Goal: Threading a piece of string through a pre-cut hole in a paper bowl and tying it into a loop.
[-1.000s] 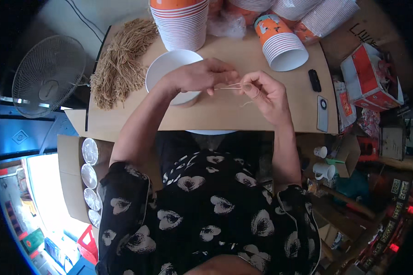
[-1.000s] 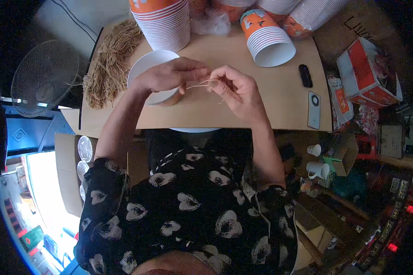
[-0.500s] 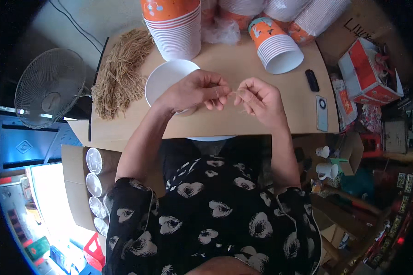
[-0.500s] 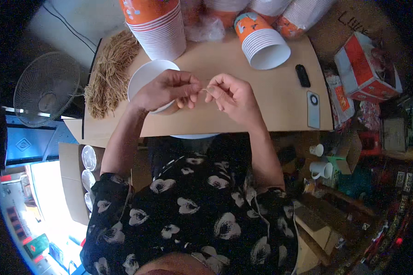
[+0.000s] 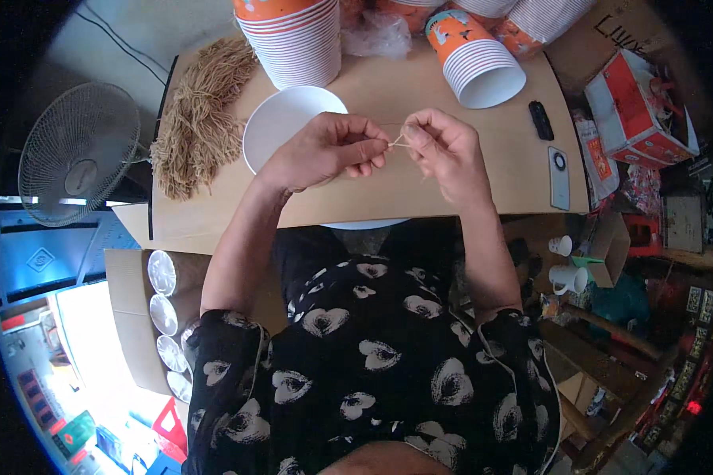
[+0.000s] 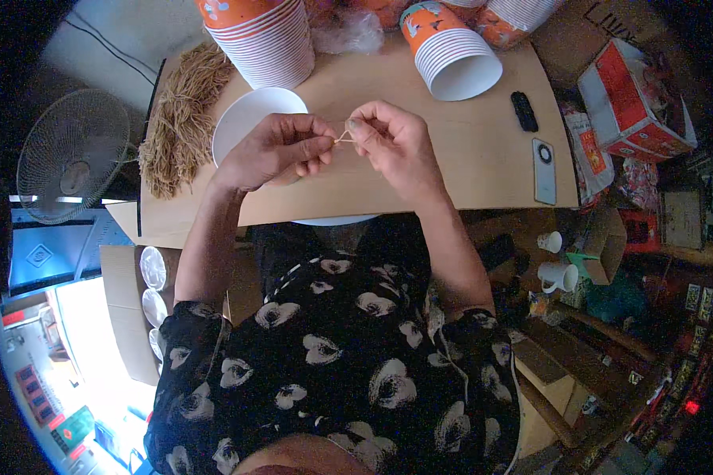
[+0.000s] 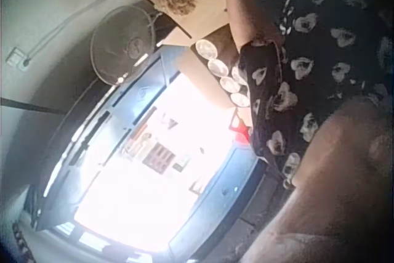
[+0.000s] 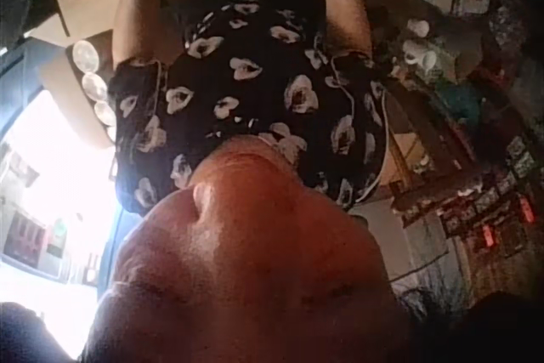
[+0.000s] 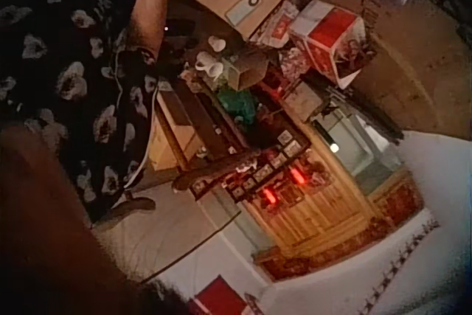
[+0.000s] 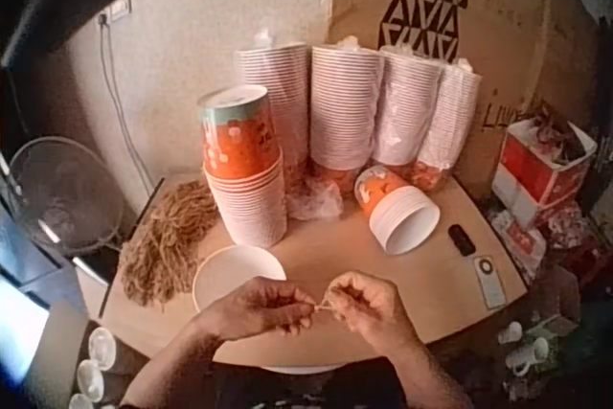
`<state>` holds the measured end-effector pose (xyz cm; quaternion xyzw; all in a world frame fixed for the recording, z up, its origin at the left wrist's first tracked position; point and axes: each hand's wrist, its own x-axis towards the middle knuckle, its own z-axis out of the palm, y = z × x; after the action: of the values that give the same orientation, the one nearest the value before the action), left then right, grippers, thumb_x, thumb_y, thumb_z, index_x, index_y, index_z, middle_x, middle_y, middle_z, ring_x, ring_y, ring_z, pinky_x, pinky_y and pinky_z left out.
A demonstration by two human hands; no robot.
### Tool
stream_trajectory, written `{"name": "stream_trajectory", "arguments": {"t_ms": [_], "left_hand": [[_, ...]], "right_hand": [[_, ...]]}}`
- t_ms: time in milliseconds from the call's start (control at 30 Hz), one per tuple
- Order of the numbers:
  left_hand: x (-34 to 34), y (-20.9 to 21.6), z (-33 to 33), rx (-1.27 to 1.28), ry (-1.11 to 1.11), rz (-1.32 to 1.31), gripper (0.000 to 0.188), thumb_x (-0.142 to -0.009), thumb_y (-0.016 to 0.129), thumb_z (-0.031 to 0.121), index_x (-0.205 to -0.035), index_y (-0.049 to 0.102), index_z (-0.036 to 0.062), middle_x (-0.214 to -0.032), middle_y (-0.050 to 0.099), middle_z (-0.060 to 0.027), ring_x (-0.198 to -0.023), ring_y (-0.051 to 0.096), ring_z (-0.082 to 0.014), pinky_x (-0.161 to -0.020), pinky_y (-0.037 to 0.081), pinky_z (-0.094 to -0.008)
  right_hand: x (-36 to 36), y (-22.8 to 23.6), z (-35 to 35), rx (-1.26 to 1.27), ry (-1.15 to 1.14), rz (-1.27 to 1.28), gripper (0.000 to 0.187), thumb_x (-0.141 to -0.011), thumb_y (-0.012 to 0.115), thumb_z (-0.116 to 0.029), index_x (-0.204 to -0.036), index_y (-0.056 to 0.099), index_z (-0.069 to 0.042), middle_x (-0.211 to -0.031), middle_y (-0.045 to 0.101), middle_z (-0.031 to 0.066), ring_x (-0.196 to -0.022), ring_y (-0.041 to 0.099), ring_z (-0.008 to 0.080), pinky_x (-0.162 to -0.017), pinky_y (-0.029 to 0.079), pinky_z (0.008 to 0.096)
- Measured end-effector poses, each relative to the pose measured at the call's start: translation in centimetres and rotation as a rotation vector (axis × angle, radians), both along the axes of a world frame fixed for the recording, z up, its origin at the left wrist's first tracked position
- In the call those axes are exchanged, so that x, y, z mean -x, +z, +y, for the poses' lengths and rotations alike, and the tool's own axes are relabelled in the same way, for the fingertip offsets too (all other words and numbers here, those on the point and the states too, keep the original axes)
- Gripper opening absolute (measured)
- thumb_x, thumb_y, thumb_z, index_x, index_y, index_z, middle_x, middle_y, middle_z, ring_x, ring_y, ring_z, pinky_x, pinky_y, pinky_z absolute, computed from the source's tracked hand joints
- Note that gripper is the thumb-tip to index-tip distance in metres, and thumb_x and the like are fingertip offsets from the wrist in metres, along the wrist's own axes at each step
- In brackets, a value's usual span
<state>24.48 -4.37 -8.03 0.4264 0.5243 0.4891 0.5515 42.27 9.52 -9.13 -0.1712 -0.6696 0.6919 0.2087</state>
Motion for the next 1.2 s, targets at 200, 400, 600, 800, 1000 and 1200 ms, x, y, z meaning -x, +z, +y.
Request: {"name": "stream_trajectory", "arguments": {"t_ms": [200, 400, 600, 800, 1000, 1200], "left_hand": [[-0.5, -1.0, -0.9, -0.08, 0.075, 0.066, 0.018, -0.1, 0.063, 0.016, -0.109, 0.067, 0.0013, -0.086, 0.067, 0.0009, -0.073, 0.059, -0.0046, -0.067, 0.05, -0.0196], [-1.2, -2.3, -1.2, -0.167, 0.242, 0.256, 0.018, -0.096, 0.068, 0.011, -0.11, 0.072, 0.0006, -0.084, 0.068, -0.0004, -0.075, 0.06, -0.0056, -0.068, 0.051, -0.0223], [-2.2, -3.4, -1.4, -0.326, 0.381, 0.362, 0.02, -0.092, 0.071, 0.004, -0.111, 0.072, 0.0007, -0.089, 0.071, -0.0022, -0.08, 0.064, -0.0066, -0.073, 0.055, -0.0234], [-3.1, -3.8, -1.3, -0.388, 0.569, 0.305, 0.015, -0.089, 0.073, 0.0, -0.103, 0.07, -0.0007, -0.09, 0.072, -0.0038, -0.082, 0.068, -0.0092, -0.075, 0.057, -0.025], [-3.3, -3.6, -2.2, -0.412, 0.573, 0.511, 0.01, -0.087, 0.074, 0.001, -0.096, 0.07, -0.0021, -0.088, 0.073, -0.0054, -0.079, 0.068, -0.0097, -0.072, 0.058, -0.0253], [-2.9, -3.8, -2.4, -0.391, 0.512, 0.64, 0.01, -0.084, 0.075, 0.0, -0.094, 0.071, 0.0004, -0.081, 0.07, -0.0073, -0.074, 0.068, -0.0126, -0.065, 0.056, -0.0277]], "right_hand": [[0.7, -0.1, -0.7, 0.208, 0.031, 0.027, 0.017, -0.097, 0.066, -0.017, -0.099, 0.064, 0.0, -0.073, 0.054, -0.0022, -0.055, 0.04, 0.0011, -0.047, 0.029, 0.017], [1.1, -1.0, -0.4, 0.217, -0.036, 0.021, 0.015, -0.095, 0.068, -0.014, -0.098, 0.067, 0.0, -0.072, 0.054, -0.0029, -0.054, 0.04, 0.0007, -0.046, 0.028, 0.0173], [1.8, -1.6, -1.1, 0.376, -0.045, 0.042, 0.013, -0.092, 0.071, -0.014, -0.092, 0.067, -0.002, -0.07, 0.054, -0.0034, -0.052, 0.038, 0.0002, -0.044, 0.027, 0.0174], [2.3, -2.2, -1.9, 0.388, -0.03, 0.055, 0.015, -0.091, 0.073, -0.015, -0.088, 0.067, -0.002, -0.067, 0.056, -0.0033, -0.05, 0.039, -0.0001, -0.042, 0.028, 0.0179], [2.5, -1.6, -2.4, 0.218, -0.086, -0.012, 0.014, -0.091, 0.072, -0.016, -0.089, 0.068, -0.003, -0.068, 0.055, -0.0054, -0.051, 0.037, 0.0001, -0.044, 0.026, 0.0188], [2.7, -1.8, -2.4, 0.233, -0.09, -0.026, 0.014, -0.091, 0.071, -0.016, -0.091, 0.069, -0.003, -0.067, 0.053, -0.0068, -0.053, 0.036, 0.0002, -0.045, 0.025, 0.0194]]}}
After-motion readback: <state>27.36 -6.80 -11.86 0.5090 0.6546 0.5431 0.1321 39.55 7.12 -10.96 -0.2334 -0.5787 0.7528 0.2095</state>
